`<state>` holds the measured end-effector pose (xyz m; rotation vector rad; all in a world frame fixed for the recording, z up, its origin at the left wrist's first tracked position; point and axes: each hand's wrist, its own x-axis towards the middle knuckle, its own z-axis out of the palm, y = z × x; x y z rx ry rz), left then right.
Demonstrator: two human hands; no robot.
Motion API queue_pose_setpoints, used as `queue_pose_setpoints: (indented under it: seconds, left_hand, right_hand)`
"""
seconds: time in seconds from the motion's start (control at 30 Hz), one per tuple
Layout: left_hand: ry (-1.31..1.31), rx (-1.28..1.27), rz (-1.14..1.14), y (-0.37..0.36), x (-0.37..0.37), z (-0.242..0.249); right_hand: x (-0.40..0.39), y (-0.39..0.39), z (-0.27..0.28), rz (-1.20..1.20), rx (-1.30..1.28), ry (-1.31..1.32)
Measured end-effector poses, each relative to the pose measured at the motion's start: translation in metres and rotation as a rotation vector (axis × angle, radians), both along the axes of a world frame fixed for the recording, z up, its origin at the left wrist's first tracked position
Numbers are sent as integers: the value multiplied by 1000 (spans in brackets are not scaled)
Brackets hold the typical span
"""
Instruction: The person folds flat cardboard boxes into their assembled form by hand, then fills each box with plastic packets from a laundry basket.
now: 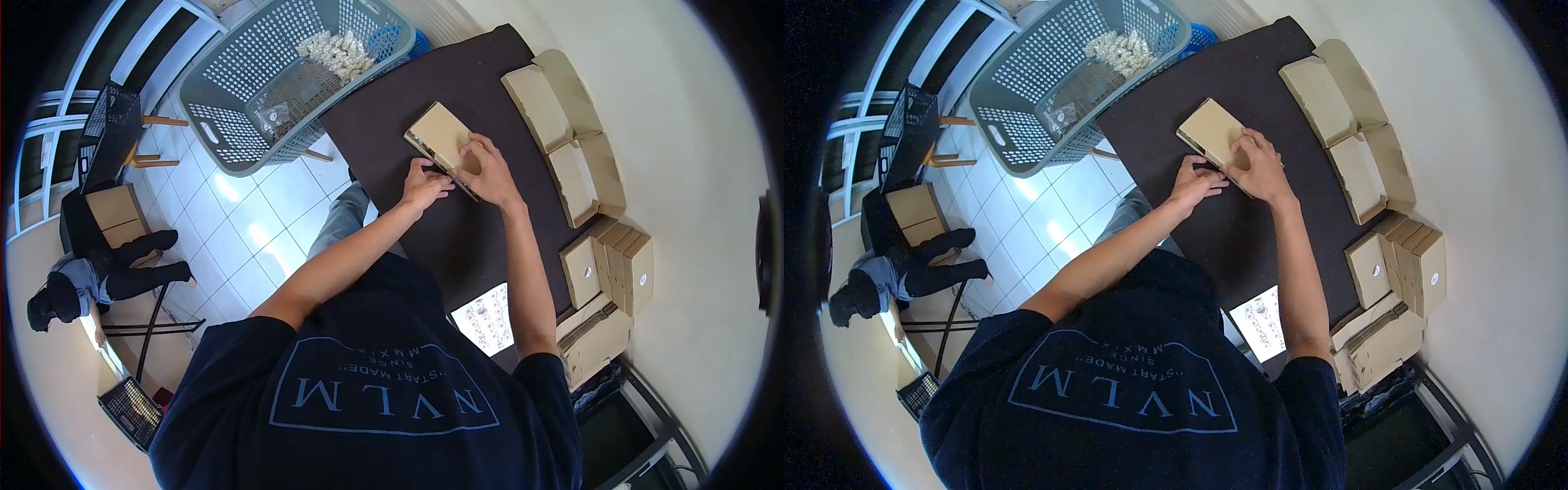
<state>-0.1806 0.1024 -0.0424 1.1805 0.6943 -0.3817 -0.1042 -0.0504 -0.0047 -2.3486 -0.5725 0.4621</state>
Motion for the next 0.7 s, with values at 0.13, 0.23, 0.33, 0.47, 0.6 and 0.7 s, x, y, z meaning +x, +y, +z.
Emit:
queue_pose_setpoints:
  seconds: [0.13,0.23,0.33,0.47,0.6,0.7]
  left_hand:
    - [22,0,-22,0,2,7]
    - [32,29,-35,-1,4,5]
    - [17,10,-16,0,2,6]
    - [7,16,-33,2,0,3]
    - [27,30,-32,4,1,4]
    - [30,-14,-12,12,6,-3]
  right_hand:
    - [-1,-1,0,-6,11,15]
    - [0,-1,0,-6,22,16]
    - [0,-1,1,-5,16,19]
    - [0,-1,1,-12,26,26]
    - [0,-2,0,-14,33,30]
    - [1,-2,0,-17,35,39]
